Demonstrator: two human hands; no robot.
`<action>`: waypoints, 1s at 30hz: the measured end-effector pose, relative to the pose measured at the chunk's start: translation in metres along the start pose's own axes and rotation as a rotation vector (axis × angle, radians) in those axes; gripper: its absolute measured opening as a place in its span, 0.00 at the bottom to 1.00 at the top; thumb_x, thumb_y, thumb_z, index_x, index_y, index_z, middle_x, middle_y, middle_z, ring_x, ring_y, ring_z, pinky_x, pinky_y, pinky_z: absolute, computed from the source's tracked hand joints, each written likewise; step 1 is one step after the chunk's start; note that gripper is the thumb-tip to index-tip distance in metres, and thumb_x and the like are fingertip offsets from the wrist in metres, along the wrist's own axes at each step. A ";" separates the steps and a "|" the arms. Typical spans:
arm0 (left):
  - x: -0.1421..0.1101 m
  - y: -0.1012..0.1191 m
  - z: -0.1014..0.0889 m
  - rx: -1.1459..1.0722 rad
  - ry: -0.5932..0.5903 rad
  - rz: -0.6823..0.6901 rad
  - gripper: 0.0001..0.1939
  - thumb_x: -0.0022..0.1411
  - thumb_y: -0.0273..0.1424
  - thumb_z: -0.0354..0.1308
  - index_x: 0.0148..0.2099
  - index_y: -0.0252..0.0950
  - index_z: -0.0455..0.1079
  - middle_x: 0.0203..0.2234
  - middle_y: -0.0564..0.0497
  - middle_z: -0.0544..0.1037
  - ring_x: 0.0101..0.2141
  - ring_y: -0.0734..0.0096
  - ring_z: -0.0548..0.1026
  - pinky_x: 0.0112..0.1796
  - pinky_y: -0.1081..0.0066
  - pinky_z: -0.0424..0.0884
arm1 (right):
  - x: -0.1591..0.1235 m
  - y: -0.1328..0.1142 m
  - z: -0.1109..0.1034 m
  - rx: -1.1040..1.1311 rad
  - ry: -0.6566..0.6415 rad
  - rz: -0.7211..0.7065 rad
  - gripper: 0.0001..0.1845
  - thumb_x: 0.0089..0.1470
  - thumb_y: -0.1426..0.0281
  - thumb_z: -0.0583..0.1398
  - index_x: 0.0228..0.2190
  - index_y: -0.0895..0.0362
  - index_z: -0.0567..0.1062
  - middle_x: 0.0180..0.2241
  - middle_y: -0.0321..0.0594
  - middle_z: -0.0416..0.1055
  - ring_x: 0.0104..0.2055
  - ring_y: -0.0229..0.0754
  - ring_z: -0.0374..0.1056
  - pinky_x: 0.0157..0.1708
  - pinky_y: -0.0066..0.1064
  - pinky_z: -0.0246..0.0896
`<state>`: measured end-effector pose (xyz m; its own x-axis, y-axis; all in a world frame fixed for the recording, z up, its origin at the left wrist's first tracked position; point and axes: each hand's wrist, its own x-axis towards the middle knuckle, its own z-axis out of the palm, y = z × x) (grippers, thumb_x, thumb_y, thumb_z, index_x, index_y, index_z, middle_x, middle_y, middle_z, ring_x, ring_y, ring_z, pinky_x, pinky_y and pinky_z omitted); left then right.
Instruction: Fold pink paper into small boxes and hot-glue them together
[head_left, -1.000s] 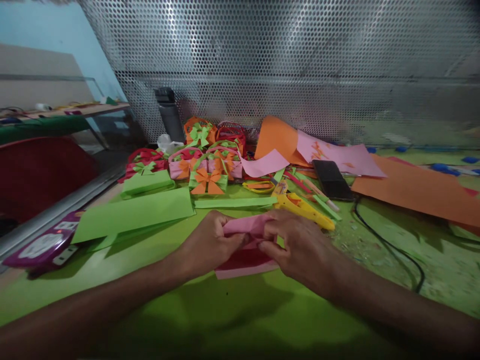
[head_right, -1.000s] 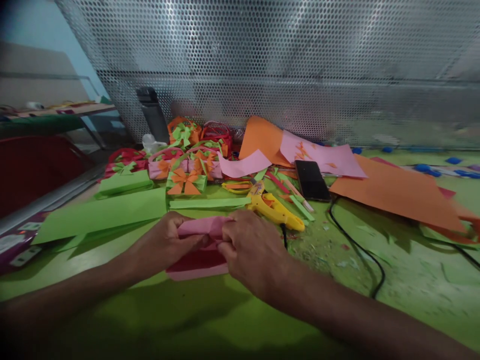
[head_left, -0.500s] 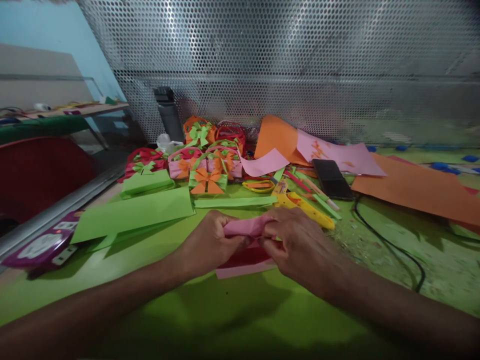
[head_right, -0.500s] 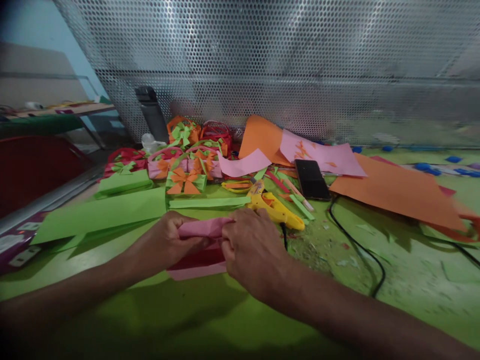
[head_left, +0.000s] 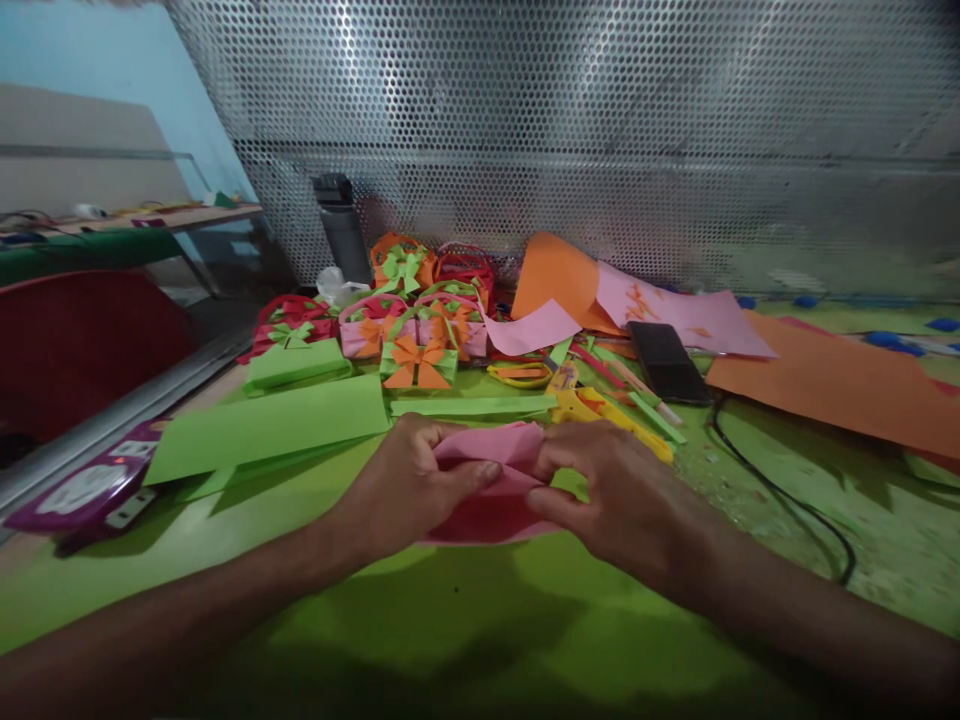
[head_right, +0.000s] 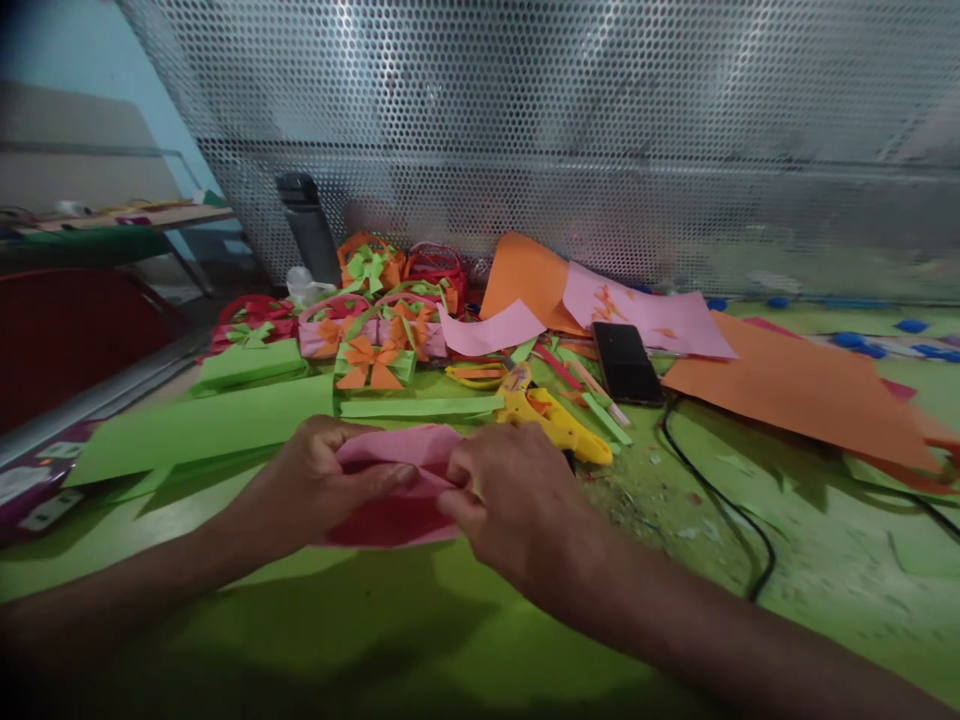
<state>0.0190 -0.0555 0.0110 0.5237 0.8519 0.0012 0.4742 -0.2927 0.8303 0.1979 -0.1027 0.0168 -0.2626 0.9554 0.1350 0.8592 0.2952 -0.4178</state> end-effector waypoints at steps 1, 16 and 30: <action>0.000 0.001 -0.001 -0.003 0.002 -0.006 0.08 0.51 0.31 0.55 0.27 0.31 0.72 0.18 0.56 0.71 0.19 0.79 0.62 0.17 0.81 0.56 | 0.000 0.001 -0.003 0.074 -0.015 0.038 0.07 0.48 0.68 0.58 0.22 0.56 0.71 0.25 0.35 0.71 0.28 0.39 0.65 0.29 0.31 0.54; -0.008 0.006 0.002 0.189 0.055 0.085 0.11 0.53 0.30 0.52 0.25 0.30 0.72 0.14 0.56 0.67 0.17 0.80 0.60 0.18 0.80 0.55 | -0.002 -0.002 0.014 0.212 0.015 0.230 0.36 0.42 0.75 0.59 0.54 0.53 0.58 0.42 0.45 0.70 0.44 0.51 0.65 0.38 0.39 0.60; -0.009 -0.001 0.009 0.235 0.062 0.184 0.11 0.55 0.28 0.51 0.32 0.33 0.75 0.21 0.53 0.76 0.22 0.76 0.70 0.24 0.79 0.61 | -0.001 -0.002 0.017 0.048 0.104 0.153 0.07 0.43 0.77 0.57 0.20 0.56 0.73 0.21 0.36 0.70 0.27 0.39 0.62 0.27 0.29 0.50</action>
<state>0.0199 -0.0671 0.0054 0.5754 0.7978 0.1799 0.5298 -0.5312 0.6612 0.1891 -0.1045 0.0018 -0.0814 0.9841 0.1576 0.8633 0.1487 -0.4822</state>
